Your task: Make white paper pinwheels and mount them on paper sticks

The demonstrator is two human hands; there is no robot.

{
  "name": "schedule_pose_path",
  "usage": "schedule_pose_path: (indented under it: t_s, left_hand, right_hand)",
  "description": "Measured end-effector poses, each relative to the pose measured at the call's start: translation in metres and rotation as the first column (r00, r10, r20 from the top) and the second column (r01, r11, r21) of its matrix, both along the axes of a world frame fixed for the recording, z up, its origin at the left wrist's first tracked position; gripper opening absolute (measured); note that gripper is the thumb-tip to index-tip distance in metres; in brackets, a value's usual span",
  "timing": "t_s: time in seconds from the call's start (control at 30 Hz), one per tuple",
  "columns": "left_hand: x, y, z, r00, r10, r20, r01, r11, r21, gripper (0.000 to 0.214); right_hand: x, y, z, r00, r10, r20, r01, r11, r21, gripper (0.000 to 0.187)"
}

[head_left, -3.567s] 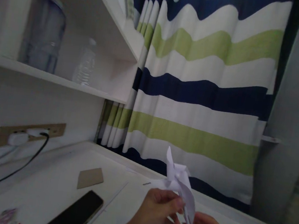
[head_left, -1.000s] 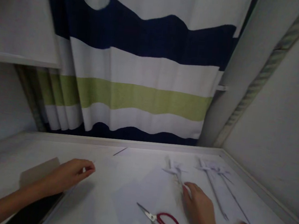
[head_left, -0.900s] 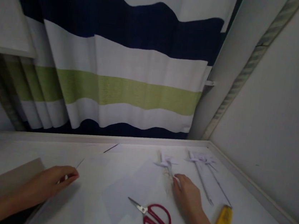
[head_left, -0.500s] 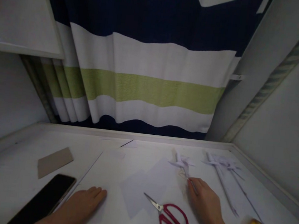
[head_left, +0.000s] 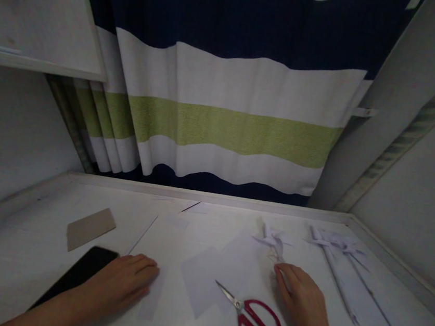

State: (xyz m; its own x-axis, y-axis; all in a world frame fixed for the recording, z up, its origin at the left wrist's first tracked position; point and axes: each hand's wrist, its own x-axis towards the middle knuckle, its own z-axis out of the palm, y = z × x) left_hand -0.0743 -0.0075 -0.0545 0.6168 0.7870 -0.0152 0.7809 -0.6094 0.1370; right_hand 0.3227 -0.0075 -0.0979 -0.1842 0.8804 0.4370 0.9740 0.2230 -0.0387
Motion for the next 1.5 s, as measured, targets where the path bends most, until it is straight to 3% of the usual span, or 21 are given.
schedule_pose_path:
  t_s: [0.1, 0.3, 0.43, 0.57, 0.67, 0.93, 1.0, 1.23, 1.37, 1.5]
  left_hand:
    - [0.004, -0.009, -0.001, 0.989, -0.146, 0.008, 0.145, 0.982, -0.119, 0.042]
    - [0.026, -0.016, 0.002, 0.960, -0.277, 0.047, 0.281, 0.938, -0.202, 0.054]
    - [0.025, -0.001, 0.008, 0.964, -0.264, 0.004, 0.262, 0.953, -0.154, 0.055]
    - [0.020, 0.008, 0.011, 0.976, -0.208, -0.068, 0.199, 0.973, -0.117, 0.049]
    - [0.027, 0.005, 0.007, 0.967, -0.240, -0.084, 0.227, 0.963, -0.145, 0.048]
    - [0.042, -0.002, -0.006, 0.937, -0.329, -0.115, 0.313, 0.940, -0.140, 0.050]
    - [0.037, 0.001, -0.006, 0.936, -0.324, -0.136, 0.311, 0.944, -0.106, 0.049]
    - [0.007, 0.015, -0.010, 0.958, -0.188, -0.217, 0.200, 0.979, 0.035, 0.045]
    - [-0.010, 0.017, -0.015, 0.964, -0.146, -0.221, 0.172, 0.980, 0.101, 0.044]
    - [-0.013, 0.014, -0.020, 0.975, -0.123, -0.186, 0.153, 0.976, 0.157, 0.044]
  right_hand:
    - [-0.008, -0.002, 0.001, 0.996, 0.089, -0.004, -0.089, 0.996, -0.019, 0.026]
    - [-0.030, -0.012, 0.007, 0.955, 0.297, -0.003, -0.296, 0.950, -0.099, 0.028]
    - [-0.038, -0.018, 0.005, 0.908, 0.414, -0.058, -0.416, 0.884, -0.214, 0.049]
    - [-0.044, -0.020, 0.005, 0.877, 0.458, -0.145, -0.479, 0.808, -0.342, 0.053]
    - [-0.049, -0.023, 0.008, 0.861, 0.481, -0.167, -0.505, 0.764, -0.402, 0.054]
    - [-0.070, -0.026, 0.016, 0.808, 0.550, -0.212, -0.582, 0.690, -0.431, 0.059]
    - [-0.077, -0.022, 0.019, 0.819, 0.537, -0.201, -0.567, 0.706, -0.424, 0.056]
    - [-0.095, 0.019, 0.016, 0.912, 0.372, -0.175, -0.410, 0.845, -0.344, 0.052]
    - [-0.100, 0.036, 0.007, 0.904, 0.383, -0.190, -0.426, 0.845, -0.323, 0.068]
    - [-0.105, 0.036, -0.001, 0.889, 0.389, -0.240, -0.449, 0.840, -0.305, 0.060]
